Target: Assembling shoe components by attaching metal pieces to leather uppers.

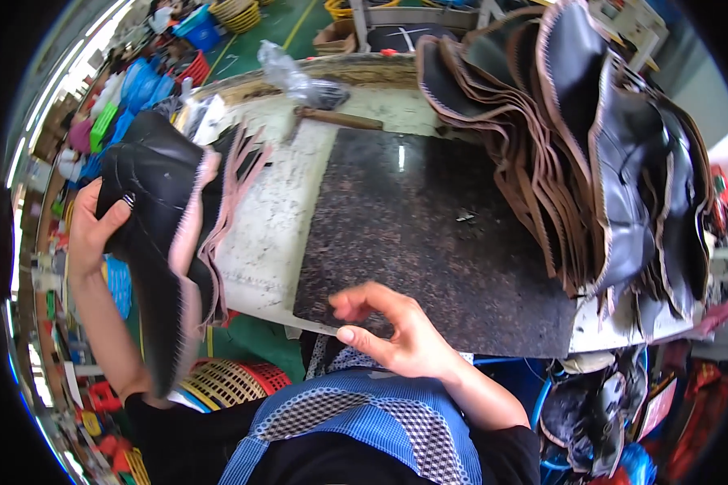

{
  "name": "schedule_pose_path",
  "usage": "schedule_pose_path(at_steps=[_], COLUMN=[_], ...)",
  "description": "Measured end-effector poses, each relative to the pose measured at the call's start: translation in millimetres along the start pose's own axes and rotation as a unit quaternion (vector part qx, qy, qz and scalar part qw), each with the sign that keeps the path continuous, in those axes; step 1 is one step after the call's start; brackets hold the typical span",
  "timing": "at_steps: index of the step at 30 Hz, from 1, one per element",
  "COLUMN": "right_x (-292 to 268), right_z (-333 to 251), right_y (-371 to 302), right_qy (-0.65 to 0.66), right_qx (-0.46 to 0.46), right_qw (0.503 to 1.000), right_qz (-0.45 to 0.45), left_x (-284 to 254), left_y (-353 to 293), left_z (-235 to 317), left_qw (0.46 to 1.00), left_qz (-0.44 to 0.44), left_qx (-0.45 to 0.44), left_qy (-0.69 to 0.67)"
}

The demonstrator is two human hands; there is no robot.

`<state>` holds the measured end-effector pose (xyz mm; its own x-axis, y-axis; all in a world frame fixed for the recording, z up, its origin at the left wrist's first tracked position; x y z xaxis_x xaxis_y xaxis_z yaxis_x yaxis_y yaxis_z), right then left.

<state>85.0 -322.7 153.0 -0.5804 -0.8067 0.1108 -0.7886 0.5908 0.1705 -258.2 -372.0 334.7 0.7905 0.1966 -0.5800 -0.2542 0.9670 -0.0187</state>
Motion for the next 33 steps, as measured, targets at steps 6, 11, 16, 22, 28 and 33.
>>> schedule_pose_path(at_steps=[6,11,16,22,28,33], right_x=[-69.7,-145.6,-162.6,-101.4,-48.3,-46.8], right_z=[30.2,-7.8,21.0,-37.9,-46.1,-45.0], right_y=[-32.8,-10.7,31.7,39.0,7.8,-6.0], right_qy=[-0.238,-0.481,-0.649,-0.464,-0.358,-0.348], right_qx=[0.044,-0.05,-0.068,-0.222,-0.298,-0.296], right_qw=[0.962,0.834,0.737,0.832,0.855,0.863], right_qz=[0.126,0.267,0.176,0.209,0.227,0.214], left_x=[-61.7,-32.7,37.3,206.5,347.7,349.3], left_y=[3.8,17.7,15.6,-10.5,-19.3,-23.6], left_z=[-241.5,-180.4,-73.5,-39.4,-29.7,-26.0], left_qw=[0.892,0.84,0.906,0.951,0.663,0.593], left_qz=[0.032,0.155,0.185,-0.143,-0.308,-0.343], left_qx=[-0.139,-0.087,0.075,0.02,-0.184,-0.189], left_qy=[0.428,0.512,0.372,-0.274,-0.657,-0.703])
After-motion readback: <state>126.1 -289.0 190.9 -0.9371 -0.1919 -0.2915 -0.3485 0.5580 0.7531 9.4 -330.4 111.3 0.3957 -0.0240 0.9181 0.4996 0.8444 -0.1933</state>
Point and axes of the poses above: each hand's wrist, its own y-axis towards the middle knuckle, its own x-axis out of the palm, z = x × y, the point moved 7 cm from there along y, towards the middle knuckle, and after that the axes turned 6 degrees about -x, right-handed, at the moved point
